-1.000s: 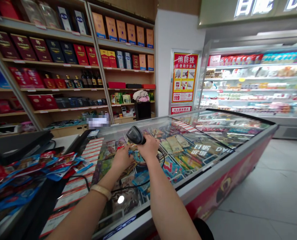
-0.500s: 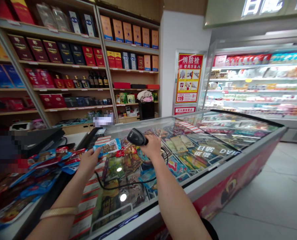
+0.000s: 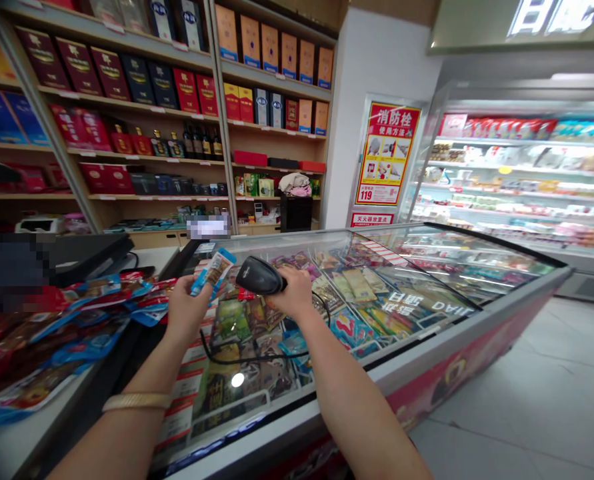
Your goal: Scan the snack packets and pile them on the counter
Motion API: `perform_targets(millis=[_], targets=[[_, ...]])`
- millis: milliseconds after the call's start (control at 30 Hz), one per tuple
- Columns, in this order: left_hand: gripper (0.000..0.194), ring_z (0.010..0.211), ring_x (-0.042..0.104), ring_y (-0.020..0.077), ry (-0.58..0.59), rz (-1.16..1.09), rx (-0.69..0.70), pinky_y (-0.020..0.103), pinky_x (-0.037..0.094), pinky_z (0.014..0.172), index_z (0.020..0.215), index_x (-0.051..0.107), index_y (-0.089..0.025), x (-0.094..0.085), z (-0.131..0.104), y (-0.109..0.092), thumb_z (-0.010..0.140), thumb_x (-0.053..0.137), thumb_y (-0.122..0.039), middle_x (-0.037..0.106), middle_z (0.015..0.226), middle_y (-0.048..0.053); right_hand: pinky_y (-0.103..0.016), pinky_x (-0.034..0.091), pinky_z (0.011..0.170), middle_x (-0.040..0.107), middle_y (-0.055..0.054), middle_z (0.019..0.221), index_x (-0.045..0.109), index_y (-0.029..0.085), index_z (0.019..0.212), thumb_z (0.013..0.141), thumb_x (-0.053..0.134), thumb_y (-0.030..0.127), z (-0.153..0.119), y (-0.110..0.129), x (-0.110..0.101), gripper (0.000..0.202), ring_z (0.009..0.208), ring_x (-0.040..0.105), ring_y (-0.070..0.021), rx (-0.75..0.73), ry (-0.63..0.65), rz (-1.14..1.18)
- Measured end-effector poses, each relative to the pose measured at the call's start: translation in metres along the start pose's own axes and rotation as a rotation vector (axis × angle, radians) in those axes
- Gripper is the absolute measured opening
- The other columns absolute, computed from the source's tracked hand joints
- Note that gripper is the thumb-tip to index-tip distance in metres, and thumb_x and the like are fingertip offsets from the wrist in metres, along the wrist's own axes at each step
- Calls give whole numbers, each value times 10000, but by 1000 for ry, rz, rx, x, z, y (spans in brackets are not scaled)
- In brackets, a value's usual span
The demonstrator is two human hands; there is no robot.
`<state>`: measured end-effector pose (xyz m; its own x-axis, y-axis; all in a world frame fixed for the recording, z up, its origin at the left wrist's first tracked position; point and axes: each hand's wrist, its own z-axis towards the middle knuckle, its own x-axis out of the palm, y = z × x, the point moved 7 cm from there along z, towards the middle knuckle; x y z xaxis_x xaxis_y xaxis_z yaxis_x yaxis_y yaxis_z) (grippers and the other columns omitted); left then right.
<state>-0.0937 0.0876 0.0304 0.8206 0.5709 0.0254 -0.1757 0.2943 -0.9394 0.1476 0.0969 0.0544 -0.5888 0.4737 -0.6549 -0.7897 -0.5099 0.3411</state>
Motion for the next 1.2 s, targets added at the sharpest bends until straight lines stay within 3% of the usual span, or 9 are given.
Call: perform_targets(millis=[200,600,800,933,1033,1200], targets=[[267,585,493,112,81,74,102,241,428,589,759,482,-218,10,-5,-9,587,641,-346,545,672,-51,-282,436,780,746,-52,890,726,218,874,695,716,350,0,2,4,223,866,676,-221,-39,9,29],[255,645,527,123,113,95,187,243,430,624,759,497,-211,16,-3,2,602,652,-337,600,733,-30,-286,439,741,752,-46,862,731,225,879,679,720,343,0,0,2,232,836,690,-227,-33,-45,57],[250,622,537,115,107,78,150,239,449,609,767,503,-208,16,-3,5,599,657,-309,593,726,-38,-278,436,723,748,-48,848,724,214,840,671,713,326,0,0,0,203,818,690,-221,-33,-75,86],[252,622,620,134,98,-77,28,264,519,616,816,482,-214,15,-7,2,634,654,-238,622,734,-26,-268,433,682,726,-42,757,696,215,735,653,691,290,-1,0,-3,112,775,683,-222,-38,-101,103],[254,609,680,154,12,-309,-84,318,574,638,904,431,-228,4,-3,-6,721,602,-184,667,779,-6,-272,437,669,732,-52,776,710,218,775,679,673,322,-4,-3,-5,146,745,676,-221,-29,-134,125],[128,679,723,136,-374,-560,-54,317,608,711,927,432,-214,-52,17,-25,843,481,-131,687,893,27,-290,462,678,735,-63,799,724,212,861,691,658,359,-6,-7,-4,234,738,676,-228,-70,-154,174]])
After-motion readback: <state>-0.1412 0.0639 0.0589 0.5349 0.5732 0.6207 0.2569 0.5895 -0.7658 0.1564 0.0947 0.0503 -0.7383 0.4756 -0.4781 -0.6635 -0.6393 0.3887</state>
